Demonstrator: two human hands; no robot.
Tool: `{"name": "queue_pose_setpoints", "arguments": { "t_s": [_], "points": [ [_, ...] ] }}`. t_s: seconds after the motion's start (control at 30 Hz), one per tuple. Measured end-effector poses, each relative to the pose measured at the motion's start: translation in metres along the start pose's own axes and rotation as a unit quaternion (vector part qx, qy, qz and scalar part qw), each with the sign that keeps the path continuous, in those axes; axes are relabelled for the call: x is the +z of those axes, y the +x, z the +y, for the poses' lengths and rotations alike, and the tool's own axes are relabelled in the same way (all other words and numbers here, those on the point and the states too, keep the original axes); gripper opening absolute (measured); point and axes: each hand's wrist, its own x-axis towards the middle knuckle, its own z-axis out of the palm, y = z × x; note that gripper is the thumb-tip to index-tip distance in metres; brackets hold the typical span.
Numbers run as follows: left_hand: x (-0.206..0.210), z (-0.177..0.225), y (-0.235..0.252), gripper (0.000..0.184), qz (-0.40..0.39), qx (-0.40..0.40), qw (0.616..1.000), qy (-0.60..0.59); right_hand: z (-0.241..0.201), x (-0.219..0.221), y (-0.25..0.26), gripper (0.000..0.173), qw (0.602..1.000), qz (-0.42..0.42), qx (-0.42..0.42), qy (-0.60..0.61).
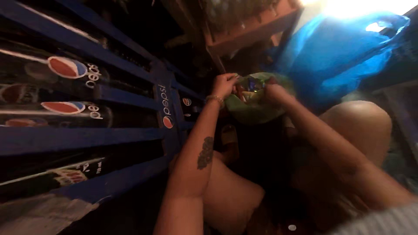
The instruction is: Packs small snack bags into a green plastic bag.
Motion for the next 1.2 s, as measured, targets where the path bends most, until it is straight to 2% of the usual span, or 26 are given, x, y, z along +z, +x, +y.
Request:
{"name": "queue_pose_setpoints", "arguments": {
  "t_s": [0.1, 0.2, 0.3, 0.37, 0.47, 0.53, 0.57, 0.63, 0.77, 0.87, 1.0, 1.1, 1.13, 1.2],
  "points": [
    [-0.005, 0.004, -0.009, 0.029, -0.019, 0.018, 1.000, -0.005, 0.009, 0.005, -0.017, 0.050, 0.988, 0.051, 0.010, 0.146],
    [-0.010, 0.006, -0.021, 0.024, -0.047, 0.023, 0.998, 0.035, 0.015, 0.012, -0.029, 0.058, 0.953, 0.119, 0.020, 0.278],
    [-0.013, 0.003, -0.031, 0.021, -0.024, 0.016, 0.999, 0.039, 0.019, 0.019, -0.025, 0.064, 0.928, 0.124, 0.015, 0.351],
    [-0.011, 0.005, -0.037, 0.019, -0.011, 0.021, 0.999, 0.027, 0.017, 0.024, -0.019, 0.057, 0.891, 0.101, 0.007, 0.444],
    [-0.003, 0.011, -0.043, 0.017, -0.028, 0.036, 0.999, 0.020, 0.007, 0.049, -0.010, 0.057, 0.806, 0.066, 0.033, 0.587],
    [0.003, 0.016, -0.047, 0.015, -0.053, 0.054, 0.997, 0.022, -0.007, 0.061, -0.005, 0.059, 0.761, 0.094, 0.067, 0.638],
    [0.006, 0.019, -0.049, 0.014, -0.067, 0.065, 0.995, 0.027, -0.014, 0.066, -0.002, 0.060, 0.752, 0.113, 0.078, 0.645],
    [0.011, 0.024, -0.054, 0.013, -0.096, 0.093, 0.990, 0.047, -0.027, 0.079, 0.007, 0.063, 0.764, 0.142, 0.087, 0.623],
    [0.014, 0.024, -0.058, 0.016, -0.147, 0.155, 0.974, 0.074, -0.048, 0.088, 0.011, 0.059, 0.826, 0.155, 0.094, 0.534],
    [0.010, 0.020, -0.057, 0.017, -0.136, 0.165, 0.975, 0.063, -0.056, 0.089, 0.024, 0.067, 0.841, 0.147, 0.093, 0.512],
    [0.010, 0.026, -0.055, 0.016, -0.078, 0.132, 0.988, -0.019, -0.071, 0.082, 0.023, 0.077, 0.829, 0.176, 0.082, 0.525],
    [0.012, 0.026, -0.048, 0.015, -0.033, 0.104, 0.992, -0.058, -0.079, 0.096, 0.014, 0.075, 0.780, 0.215, 0.036, 0.587],
    [0.012, 0.027, -0.049, 0.014, -0.039, 0.102, 0.993, -0.054, -0.080, 0.101, 0.012, 0.072, 0.769, 0.219, 0.020, 0.600],
    [0.015, 0.032, -0.055, 0.012, -0.086, 0.111, 0.989, -0.037, -0.078, 0.106, 0.011, 0.063, 0.774, 0.195, 0.017, 0.602]
  ]
}}
